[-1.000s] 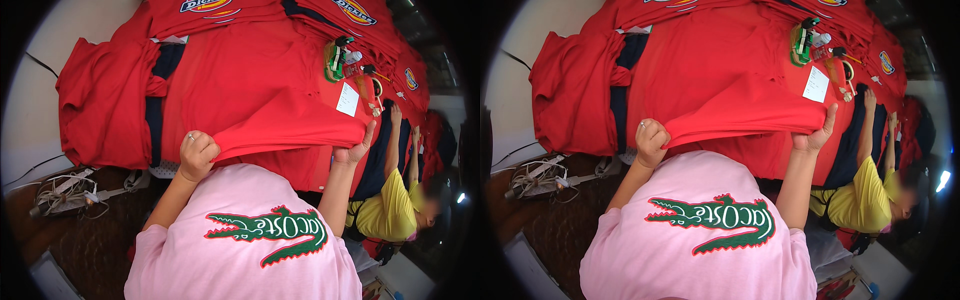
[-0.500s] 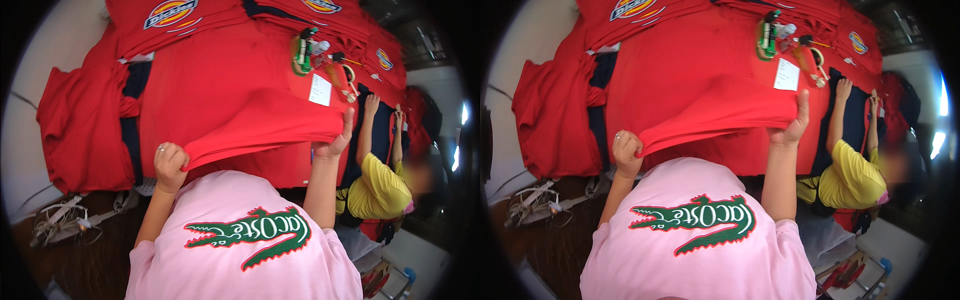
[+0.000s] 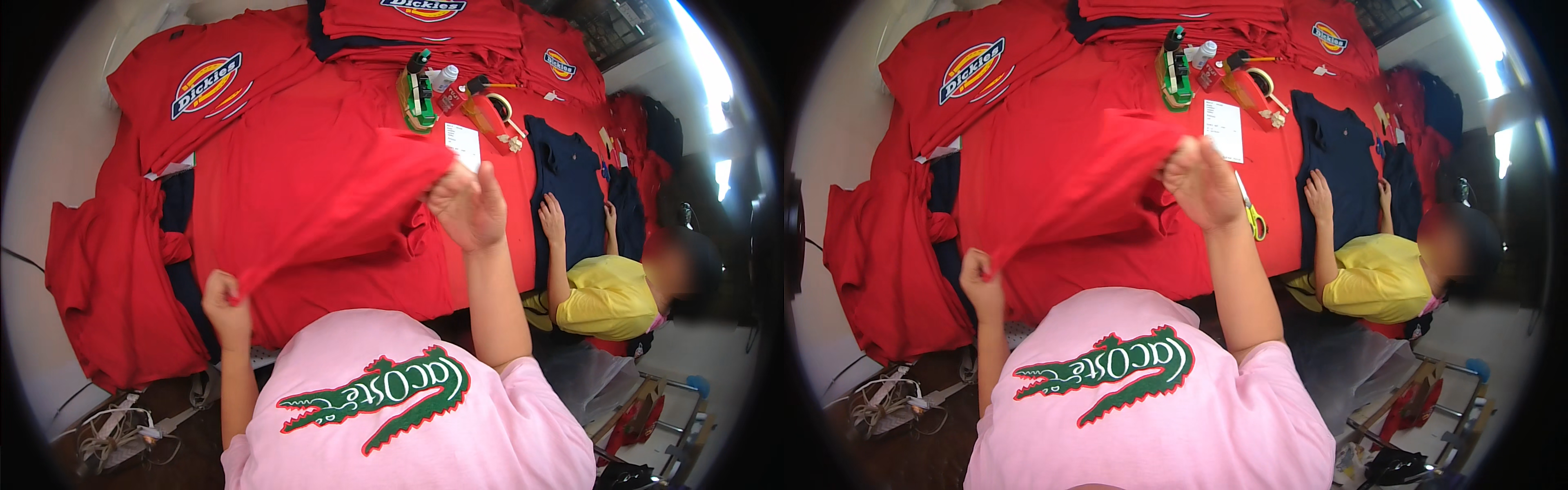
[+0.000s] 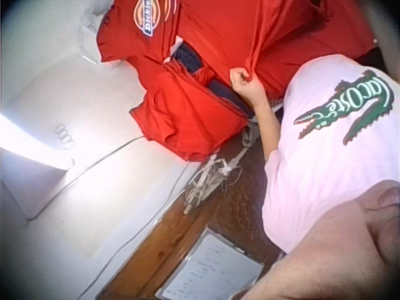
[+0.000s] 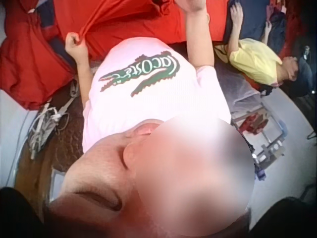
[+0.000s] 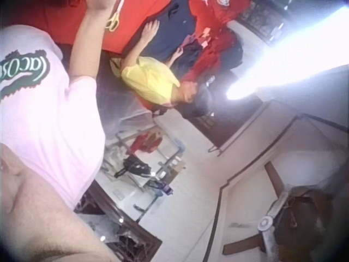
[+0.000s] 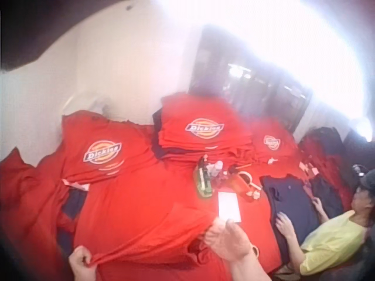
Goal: The person folds red t-shirts at a workstation, using a small blue tool to trim excess threads and checking the quality of the garments one at a time.
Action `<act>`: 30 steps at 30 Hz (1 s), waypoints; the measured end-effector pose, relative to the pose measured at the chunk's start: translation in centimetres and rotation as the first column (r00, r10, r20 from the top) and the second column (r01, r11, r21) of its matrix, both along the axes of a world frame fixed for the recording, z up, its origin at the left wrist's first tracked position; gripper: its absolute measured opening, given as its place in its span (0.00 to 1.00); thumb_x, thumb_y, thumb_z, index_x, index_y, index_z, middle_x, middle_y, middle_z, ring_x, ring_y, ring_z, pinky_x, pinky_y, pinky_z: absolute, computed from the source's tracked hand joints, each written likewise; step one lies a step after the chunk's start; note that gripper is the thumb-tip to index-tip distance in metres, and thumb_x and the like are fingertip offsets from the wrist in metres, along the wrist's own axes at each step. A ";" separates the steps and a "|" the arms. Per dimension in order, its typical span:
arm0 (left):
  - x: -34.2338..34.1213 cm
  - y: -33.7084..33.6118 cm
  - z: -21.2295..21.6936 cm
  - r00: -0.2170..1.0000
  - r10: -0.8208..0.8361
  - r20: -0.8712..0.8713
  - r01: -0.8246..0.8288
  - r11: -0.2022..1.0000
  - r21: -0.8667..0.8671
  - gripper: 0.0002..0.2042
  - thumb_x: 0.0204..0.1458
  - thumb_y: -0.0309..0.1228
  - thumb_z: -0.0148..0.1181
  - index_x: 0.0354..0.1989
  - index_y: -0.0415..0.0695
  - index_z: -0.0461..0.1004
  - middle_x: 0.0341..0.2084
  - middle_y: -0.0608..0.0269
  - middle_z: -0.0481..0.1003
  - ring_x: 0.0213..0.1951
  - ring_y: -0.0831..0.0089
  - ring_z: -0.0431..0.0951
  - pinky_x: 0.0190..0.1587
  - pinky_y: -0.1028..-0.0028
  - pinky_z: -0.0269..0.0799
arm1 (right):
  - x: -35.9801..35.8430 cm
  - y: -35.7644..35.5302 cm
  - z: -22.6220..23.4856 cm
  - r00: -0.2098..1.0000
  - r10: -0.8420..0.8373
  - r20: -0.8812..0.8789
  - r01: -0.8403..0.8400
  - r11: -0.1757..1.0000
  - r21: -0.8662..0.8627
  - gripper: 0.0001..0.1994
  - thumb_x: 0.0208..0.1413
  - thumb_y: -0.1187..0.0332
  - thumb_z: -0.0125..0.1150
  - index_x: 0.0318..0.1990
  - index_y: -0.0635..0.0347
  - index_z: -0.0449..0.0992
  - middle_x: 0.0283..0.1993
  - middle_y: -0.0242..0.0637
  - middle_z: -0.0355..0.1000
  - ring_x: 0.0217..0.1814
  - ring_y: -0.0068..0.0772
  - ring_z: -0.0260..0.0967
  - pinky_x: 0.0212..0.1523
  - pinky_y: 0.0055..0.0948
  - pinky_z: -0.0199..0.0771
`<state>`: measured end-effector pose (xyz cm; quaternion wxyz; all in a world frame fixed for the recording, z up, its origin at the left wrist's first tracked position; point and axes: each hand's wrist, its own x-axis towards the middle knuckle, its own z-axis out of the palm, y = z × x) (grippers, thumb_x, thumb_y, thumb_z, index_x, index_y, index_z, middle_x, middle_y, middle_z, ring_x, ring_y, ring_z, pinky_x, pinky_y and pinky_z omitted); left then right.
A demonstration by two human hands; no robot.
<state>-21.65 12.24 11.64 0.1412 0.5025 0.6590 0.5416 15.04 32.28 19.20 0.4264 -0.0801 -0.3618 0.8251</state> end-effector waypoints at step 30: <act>-0.1 16.2 5.3 0.288 -0.242 0.927 0.443 0.892 0.096 0.22 0.71 0.45 0.53 0.58 0.39 0.78 0.48 0.63 0.82 0.43 0.73 0.80 0.51 0.73 0.73 | 1.5 -6.1 -9.1 0.485 -0.598 0.638 0.674 0.721 0.163 0.03 0.63 0.79 0.65 0.41 0.61 0.77 0.37 0.27 0.77 0.38 0.11 0.71 0.43 0.16 0.72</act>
